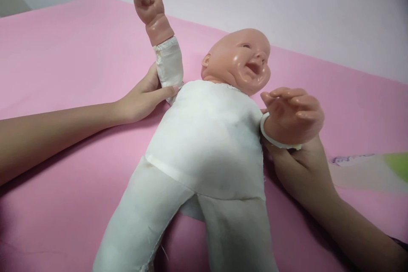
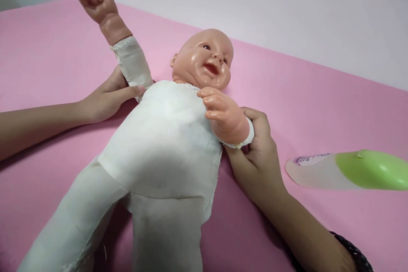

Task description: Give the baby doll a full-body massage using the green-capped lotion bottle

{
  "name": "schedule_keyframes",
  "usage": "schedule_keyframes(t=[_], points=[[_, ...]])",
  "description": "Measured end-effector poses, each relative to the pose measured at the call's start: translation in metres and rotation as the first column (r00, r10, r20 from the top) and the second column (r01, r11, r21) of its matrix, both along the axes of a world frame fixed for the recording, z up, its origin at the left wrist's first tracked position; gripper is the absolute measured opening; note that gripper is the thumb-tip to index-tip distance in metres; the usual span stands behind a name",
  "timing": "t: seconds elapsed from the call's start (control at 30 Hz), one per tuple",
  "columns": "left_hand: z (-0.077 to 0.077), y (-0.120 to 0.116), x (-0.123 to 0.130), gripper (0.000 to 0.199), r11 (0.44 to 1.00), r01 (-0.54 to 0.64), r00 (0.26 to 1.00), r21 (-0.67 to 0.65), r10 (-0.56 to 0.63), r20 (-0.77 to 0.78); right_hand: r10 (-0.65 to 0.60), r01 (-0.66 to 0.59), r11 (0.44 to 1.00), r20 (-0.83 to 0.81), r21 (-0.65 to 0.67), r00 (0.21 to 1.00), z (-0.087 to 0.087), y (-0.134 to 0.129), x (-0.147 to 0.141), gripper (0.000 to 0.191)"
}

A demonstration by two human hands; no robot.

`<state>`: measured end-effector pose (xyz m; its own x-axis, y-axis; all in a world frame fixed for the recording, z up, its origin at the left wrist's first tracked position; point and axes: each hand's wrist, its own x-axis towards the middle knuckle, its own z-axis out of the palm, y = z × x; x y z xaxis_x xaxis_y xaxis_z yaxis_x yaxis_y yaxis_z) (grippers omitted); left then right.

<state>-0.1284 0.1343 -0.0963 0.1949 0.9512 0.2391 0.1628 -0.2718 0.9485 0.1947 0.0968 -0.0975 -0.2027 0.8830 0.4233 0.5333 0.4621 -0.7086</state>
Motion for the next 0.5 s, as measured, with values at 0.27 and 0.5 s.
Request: schedule_keyframes(t=[0.27,0.5], points=[[0.0018,-0.0006,0.0012,0.028,1.0,0.02,1.0,-0.015,-0.02,0.018,-0.025,0.025,1.0,0.033,-0.003,0.999,-0.0011,-0.0013,0.0017,0.058],[0.0036,-0.0012,0.0006,0.031,0.999,0.017,0.999,-0.031,-0.016,0.029,-0.023,0.023,1.0,0.062,0.007,0.998,-0.0029,-0.0003,0.0041,0.056]])
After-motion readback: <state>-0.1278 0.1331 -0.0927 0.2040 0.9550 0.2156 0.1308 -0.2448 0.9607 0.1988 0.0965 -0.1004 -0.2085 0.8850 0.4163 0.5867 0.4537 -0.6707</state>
